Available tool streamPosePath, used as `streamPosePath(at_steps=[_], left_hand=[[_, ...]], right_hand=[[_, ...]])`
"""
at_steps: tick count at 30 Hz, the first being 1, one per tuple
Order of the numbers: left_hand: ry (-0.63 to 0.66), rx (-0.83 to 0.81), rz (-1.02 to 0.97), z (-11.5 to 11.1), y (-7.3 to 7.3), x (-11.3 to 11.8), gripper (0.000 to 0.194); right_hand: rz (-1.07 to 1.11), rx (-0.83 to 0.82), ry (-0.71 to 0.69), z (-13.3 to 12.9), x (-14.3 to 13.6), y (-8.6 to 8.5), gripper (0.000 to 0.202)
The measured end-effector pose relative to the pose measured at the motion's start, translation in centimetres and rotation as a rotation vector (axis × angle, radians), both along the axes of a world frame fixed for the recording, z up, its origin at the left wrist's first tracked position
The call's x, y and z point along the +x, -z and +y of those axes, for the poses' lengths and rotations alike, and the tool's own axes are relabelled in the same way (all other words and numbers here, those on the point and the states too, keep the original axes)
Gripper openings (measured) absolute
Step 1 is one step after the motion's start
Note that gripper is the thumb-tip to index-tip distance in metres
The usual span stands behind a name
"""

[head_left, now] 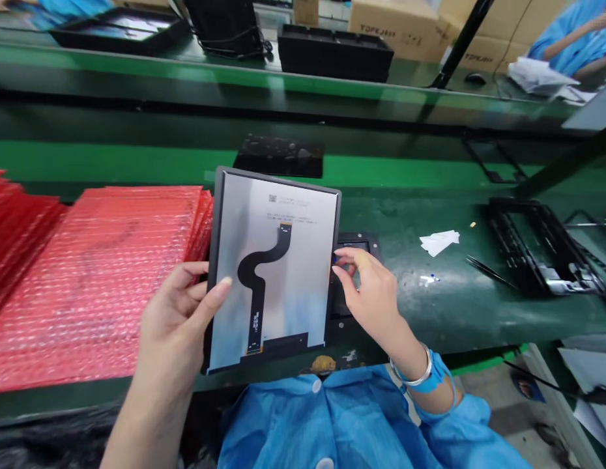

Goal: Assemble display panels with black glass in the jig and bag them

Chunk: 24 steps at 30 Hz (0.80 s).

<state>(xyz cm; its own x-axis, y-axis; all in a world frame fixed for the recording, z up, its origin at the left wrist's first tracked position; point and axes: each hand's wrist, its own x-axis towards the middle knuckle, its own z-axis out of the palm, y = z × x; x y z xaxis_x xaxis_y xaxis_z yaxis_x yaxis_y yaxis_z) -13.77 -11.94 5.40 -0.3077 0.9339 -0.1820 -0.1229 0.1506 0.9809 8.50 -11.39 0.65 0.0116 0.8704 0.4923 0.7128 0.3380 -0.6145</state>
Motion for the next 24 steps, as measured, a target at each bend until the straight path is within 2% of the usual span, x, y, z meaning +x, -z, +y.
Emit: streamPosePath(at_steps=[3,7,9,11,14,15,17,19,21,24], left_hand=[[0.026,0.012,0.009,0.0,0.1,0.3,0.039],[0.013,-0.022,0.031,0.5,0.3,0.6,0.038],[-0.009,-0.044,0.024,0.9,0.4,0.7,0.039],[-0.043,-0.047,0.002,1.4,0.6,0.6,0.040],[-0.057,-0.017,-0.072,2.1,1.1,0.3,0.043],[-0.043,-0.010,-0.102,2.2,1.3,0.2,0.045],[-0.011,-0.003,-0.160,2.4,1.7,0.0,0.050],[0.012,0.000,-0.198,2.5,2.1,-0.1,0.053],[0.028,0.010,-0.220,2.5,2.5,0.0,0.054],[0.036,0.024,-0.247,2.4,2.8,0.3,0.057]], right_hand=[[0.037,-0.143,0.029,-0.1,0.7,0.1,0.012],[0.226,-0.351,-0.035,-0.1,1.3,-0.1,0.008],[0.347,-0.410,-0.073,-0.3,1.8,0.1,0.008],[0.444,-0.407,-0.054,-0.8,3.1,0.5,0.010],[0.444,-0.373,0.140,-1.8,6.7,1.1,0.016],[0.377,-0.391,0.258,-2.2,8.3,1.2,0.018],[0.067,-0.550,0.525,-2.5,11.4,1.5,0.016],[-0.047,-0.623,0.621,-2.6,13.8,1.7,0.012],[-0.105,-0.650,0.666,-2.7,14.9,1.8,0.012],[-0.167,-0.587,0.739,-2.9,13.6,1.4,0.015]])
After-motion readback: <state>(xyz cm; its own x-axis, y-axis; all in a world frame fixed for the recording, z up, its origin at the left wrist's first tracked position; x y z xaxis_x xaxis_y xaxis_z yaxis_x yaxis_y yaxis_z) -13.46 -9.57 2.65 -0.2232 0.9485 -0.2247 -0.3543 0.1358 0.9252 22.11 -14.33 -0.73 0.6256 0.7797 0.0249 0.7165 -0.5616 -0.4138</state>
